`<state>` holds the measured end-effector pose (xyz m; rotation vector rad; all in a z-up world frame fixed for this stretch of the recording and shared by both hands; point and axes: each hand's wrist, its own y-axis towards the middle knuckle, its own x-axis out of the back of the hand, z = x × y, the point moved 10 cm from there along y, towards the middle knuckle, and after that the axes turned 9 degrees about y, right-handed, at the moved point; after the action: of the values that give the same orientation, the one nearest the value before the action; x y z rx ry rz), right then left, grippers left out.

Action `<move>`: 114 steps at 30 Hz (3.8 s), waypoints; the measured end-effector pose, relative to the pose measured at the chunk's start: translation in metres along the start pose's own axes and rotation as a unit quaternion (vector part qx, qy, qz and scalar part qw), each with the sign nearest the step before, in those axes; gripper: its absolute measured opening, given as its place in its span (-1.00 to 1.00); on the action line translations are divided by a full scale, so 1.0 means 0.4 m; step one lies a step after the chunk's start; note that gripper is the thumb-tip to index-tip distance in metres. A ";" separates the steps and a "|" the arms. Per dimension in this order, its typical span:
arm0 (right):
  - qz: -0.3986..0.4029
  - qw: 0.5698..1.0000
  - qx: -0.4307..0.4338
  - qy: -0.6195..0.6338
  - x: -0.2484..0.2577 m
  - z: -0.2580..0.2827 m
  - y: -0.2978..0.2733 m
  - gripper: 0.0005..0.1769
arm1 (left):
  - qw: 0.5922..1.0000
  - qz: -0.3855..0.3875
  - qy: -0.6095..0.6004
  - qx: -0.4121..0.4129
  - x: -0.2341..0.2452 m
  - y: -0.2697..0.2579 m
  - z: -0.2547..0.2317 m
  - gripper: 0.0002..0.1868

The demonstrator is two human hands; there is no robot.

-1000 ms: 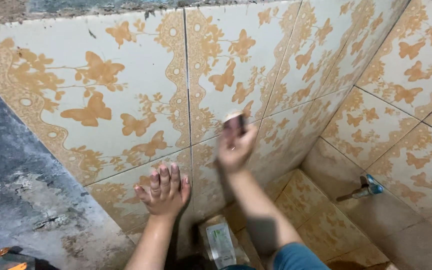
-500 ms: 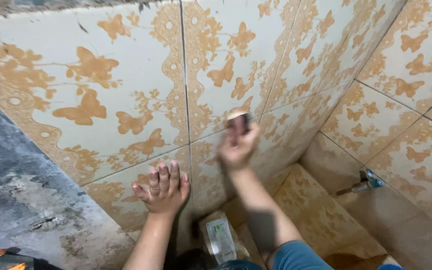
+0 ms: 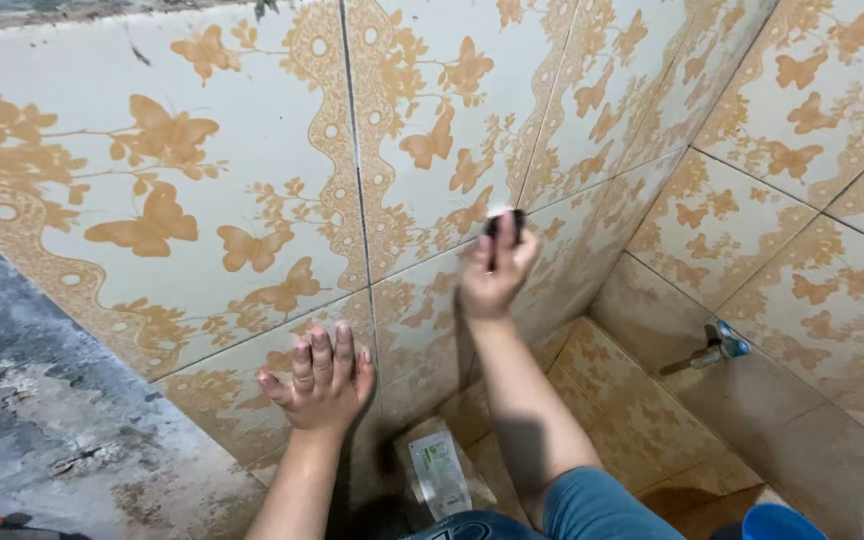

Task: Scrubbing and cleaning the bathroom wall and floor tiles using a sponge.

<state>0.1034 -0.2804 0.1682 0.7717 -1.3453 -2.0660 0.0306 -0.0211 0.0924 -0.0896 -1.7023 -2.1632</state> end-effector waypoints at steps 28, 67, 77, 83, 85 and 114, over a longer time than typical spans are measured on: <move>0.078 0.991 -0.066 0.086 0.045 -0.212 -0.192 -0.55 | 0.998 -0.055 0.004 -0.005 0.018 0.031 -0.074 -0.14; 0.119 0.986 0.114 0.025 -0.225 0.532 -0.008 -0.45 | 0.959 0.165 -0.228 -0.042 0.121 -0.081 0.328 -0.24; 0.374 0.923 0.047 0.082 -0.281 0.499 -0.266 -0.70 | 0.940 0.153 -0.302 -0.036 0.144 -0.107 0.384 -0.28; 0.140 0.970 0.189 -0.055 -0.222 0.559 0.014 -0.51 | 0.926 0.181 -0.332 -0.009 0.146 -0.090 0.370 -0.24; 0.132 0.975 0.171 -0.051 -0.224 0.612 0.025 -0.48 | 0.925 0.181 -0.335 0.004 0.146 -0.090 0.365 -0.24; 0.251 0.901 0.354 0.012 -0.200 0.717 0.015 -0.63 | 0.925 0.286 -0.237 0.084 0.193 -0.099 0.319 -0.11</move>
<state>-0.0468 -0.0503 0.2829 0.6228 -2.0559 -1.1503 -0.0776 0.0874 0.1112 -1.0020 -1.7944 -1.6251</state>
